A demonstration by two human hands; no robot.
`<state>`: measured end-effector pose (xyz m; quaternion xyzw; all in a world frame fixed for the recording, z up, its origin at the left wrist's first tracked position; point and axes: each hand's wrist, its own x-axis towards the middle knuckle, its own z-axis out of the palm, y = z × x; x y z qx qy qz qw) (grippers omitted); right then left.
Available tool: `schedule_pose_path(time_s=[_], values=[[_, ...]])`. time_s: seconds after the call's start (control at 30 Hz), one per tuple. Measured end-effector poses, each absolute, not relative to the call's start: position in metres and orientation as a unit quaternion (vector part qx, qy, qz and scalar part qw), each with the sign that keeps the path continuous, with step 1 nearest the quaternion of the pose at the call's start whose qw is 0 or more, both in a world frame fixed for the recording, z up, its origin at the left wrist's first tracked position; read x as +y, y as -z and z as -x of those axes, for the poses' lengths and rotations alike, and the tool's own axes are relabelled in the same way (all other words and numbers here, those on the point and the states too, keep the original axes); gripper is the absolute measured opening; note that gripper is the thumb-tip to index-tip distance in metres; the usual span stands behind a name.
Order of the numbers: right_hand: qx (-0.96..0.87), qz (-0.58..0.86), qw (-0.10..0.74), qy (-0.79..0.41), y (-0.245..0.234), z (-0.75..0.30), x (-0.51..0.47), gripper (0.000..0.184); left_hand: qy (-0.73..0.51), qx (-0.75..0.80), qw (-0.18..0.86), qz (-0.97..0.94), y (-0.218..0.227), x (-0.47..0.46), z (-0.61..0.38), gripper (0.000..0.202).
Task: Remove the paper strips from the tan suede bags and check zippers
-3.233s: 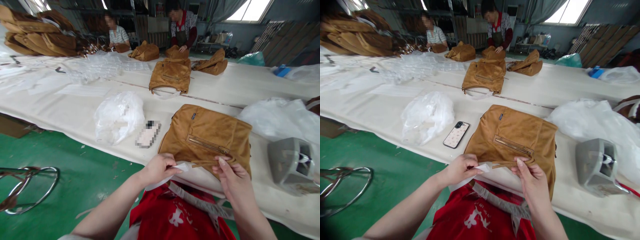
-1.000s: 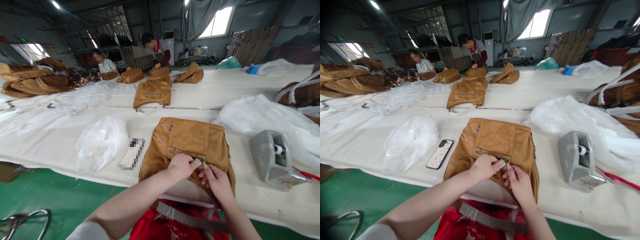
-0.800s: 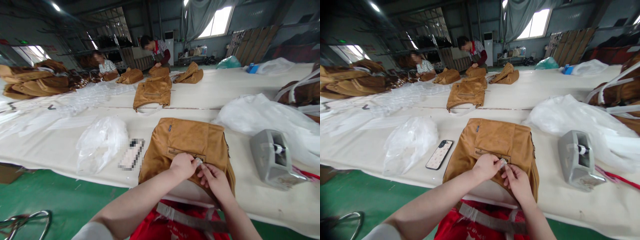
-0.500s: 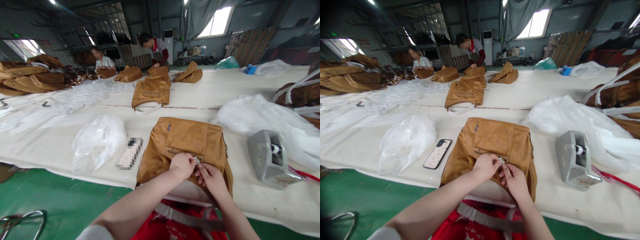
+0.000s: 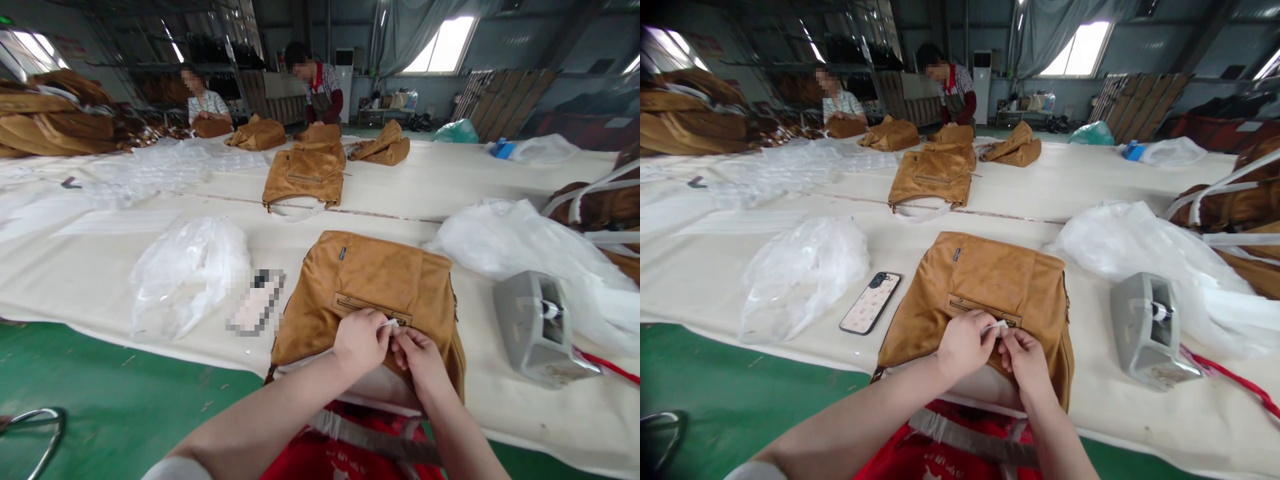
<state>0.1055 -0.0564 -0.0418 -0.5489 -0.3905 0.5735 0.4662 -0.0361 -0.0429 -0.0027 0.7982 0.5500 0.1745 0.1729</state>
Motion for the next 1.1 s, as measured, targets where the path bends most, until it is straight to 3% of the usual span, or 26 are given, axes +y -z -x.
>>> schedule_pose_path(time_s=[0.2, 0.33, 0.43, 0.53, 0.63, 0.73, 0.93, 1.1], values=[[-0.365, 0.549, 0.483, -0.577, 0.046, -0.104, -0.054, 0.04, -0.094, 0.425, -0.072, -0.898, 0.024, -0.069, 0.036, 0.039], [-0.353, 0.544, 0.482, -0.589, 0.047, -0.107, -0.056, 0.041, -0.092, 0.419, -0.098, -0.898, 0.031, -0.077, 0.034, 0.041], [-0.356, 0.536, 0.489, -0.589, 0.046, -0.107, -0.058, 0.041, -0.12, 0.437, 0.001, -0.891, 0.02, -0.075, 0.035, 0.04], [-0.368, 0.52, 0.504, -0.583, 0.045, -0.107, -0.06, 0.04, -0.156, 0.528, 0.257, -0.794, 0.005, -0.061, 0.039, 0.035], [-0.389, 0.51, 0.511, -0.573, 0.046, -0.107, -0.061, 0.041, -0.139, 0.532, 0.447, -0.705, 0.0, -0.042, 0.042, 0.049], [-0.401, 0.511, 0.511, -0.563, 0.047, -0.108, -0.063, 0.041, -0.133, 0.489, 0.519, -0.689, 0.006, -0.031, 0.043, 0.053], [-0.429, 0.544, 0.489, -0.53, 0.046, -0.104, -0.064, 0.042, -0.214, 0.427, 0.603, -0.639, 0.024, -0.032, 0.046, 0.025], [-0.47, 0.566, 0.42, -0.532, 0.034, -0.107, -0.066, 0.044, -0.204, 0.363, 0.728, -0.545, 0.032, -0.025, 0.059, 0.035]])
